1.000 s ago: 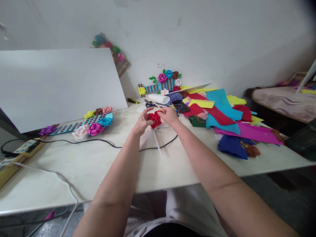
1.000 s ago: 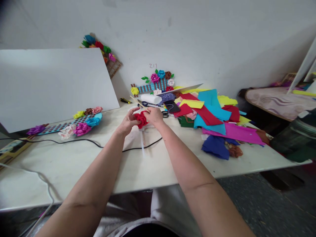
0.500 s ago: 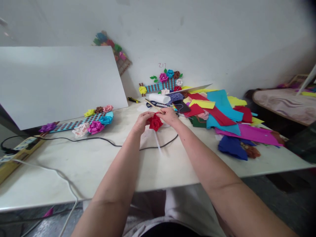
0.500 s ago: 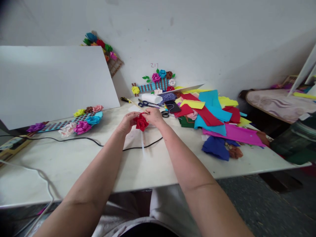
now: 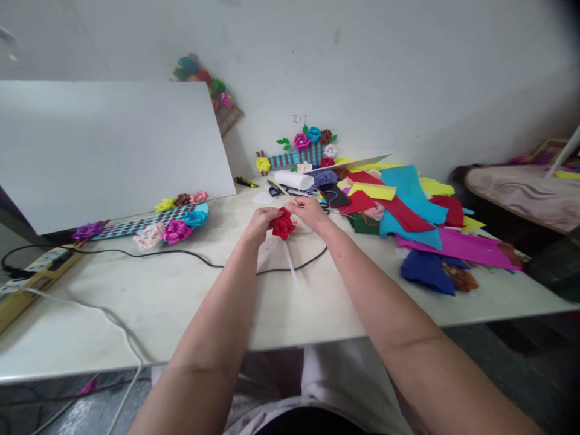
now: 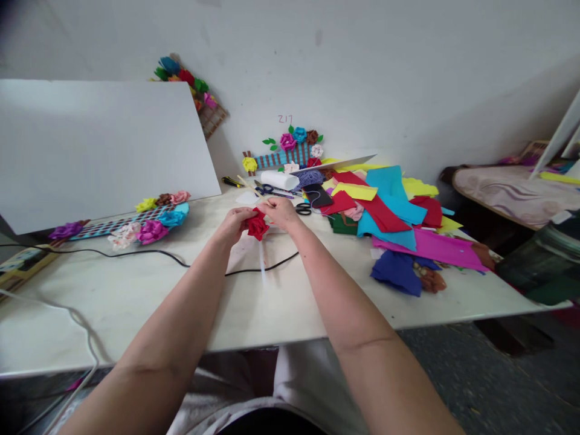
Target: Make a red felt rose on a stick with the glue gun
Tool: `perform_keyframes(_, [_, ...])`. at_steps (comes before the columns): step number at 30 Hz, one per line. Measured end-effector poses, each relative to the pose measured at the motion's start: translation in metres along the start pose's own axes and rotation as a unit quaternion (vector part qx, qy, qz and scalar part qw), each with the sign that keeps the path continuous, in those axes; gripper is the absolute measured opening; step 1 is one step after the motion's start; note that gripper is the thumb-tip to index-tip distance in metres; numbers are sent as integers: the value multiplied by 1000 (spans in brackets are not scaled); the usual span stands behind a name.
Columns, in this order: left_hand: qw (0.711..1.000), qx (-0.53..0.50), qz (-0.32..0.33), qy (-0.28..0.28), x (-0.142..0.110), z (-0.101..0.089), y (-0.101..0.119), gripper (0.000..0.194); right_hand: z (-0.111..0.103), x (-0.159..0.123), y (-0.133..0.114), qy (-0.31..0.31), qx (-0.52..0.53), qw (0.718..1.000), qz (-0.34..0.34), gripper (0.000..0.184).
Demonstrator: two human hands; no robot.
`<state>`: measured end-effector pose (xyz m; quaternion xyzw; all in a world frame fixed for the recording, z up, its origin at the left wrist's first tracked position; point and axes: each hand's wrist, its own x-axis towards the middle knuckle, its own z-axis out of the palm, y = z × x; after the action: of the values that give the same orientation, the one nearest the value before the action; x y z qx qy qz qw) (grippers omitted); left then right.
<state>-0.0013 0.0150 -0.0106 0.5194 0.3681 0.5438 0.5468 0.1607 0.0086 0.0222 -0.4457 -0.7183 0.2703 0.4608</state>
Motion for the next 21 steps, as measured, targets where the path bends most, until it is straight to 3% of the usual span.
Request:
perform_keyframes(4, [1000,2,9,15,0,-2,1,20,-8,0,-1,4,8,1000,5,41])
perform_keyframes(10, [1000,13,4,25,-2,-4,3,22,-17,1,4,-27,-46,998,-19,32])
perform_keyframes(16, [999,27,10,24,-2,-4,3,20,-19,-2,1,-86,-89,991,-46,34])
perform_keyframes(21, [999,35,5,25,-3,-3,5,22,-16,-2,0,-126,-66,989,-25,29])
